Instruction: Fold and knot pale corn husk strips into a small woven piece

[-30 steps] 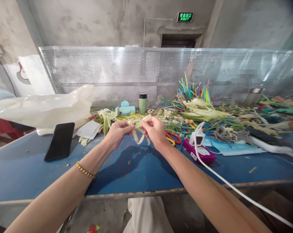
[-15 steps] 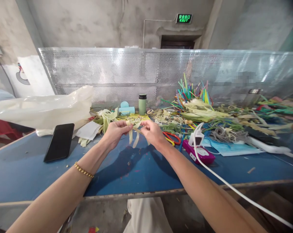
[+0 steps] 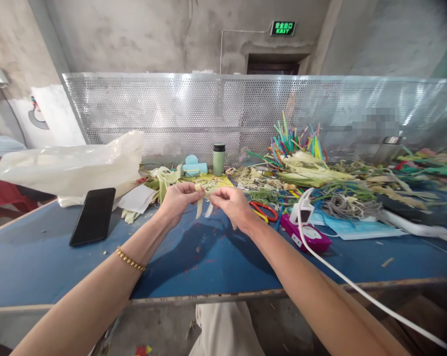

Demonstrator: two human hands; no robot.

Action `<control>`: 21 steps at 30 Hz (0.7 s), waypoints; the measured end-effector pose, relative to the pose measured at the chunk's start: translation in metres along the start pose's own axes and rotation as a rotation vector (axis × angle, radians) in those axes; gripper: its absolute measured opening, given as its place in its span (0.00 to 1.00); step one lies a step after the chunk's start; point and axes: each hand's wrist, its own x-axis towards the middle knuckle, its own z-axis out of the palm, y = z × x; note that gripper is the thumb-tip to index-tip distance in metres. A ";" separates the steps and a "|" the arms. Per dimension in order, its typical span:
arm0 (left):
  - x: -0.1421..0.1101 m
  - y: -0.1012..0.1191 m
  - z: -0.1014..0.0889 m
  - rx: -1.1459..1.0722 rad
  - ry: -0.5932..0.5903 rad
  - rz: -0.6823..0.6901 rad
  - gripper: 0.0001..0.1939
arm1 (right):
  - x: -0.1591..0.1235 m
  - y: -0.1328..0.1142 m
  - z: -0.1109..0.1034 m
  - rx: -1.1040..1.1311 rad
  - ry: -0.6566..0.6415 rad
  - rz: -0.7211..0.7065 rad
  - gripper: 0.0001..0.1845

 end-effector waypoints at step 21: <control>-0.002 0.000 -0.002 0.597 -0.208 0.256 0.15 | 0.005 0.000 -0.011 -0.516 -0.109 -0.156 0.08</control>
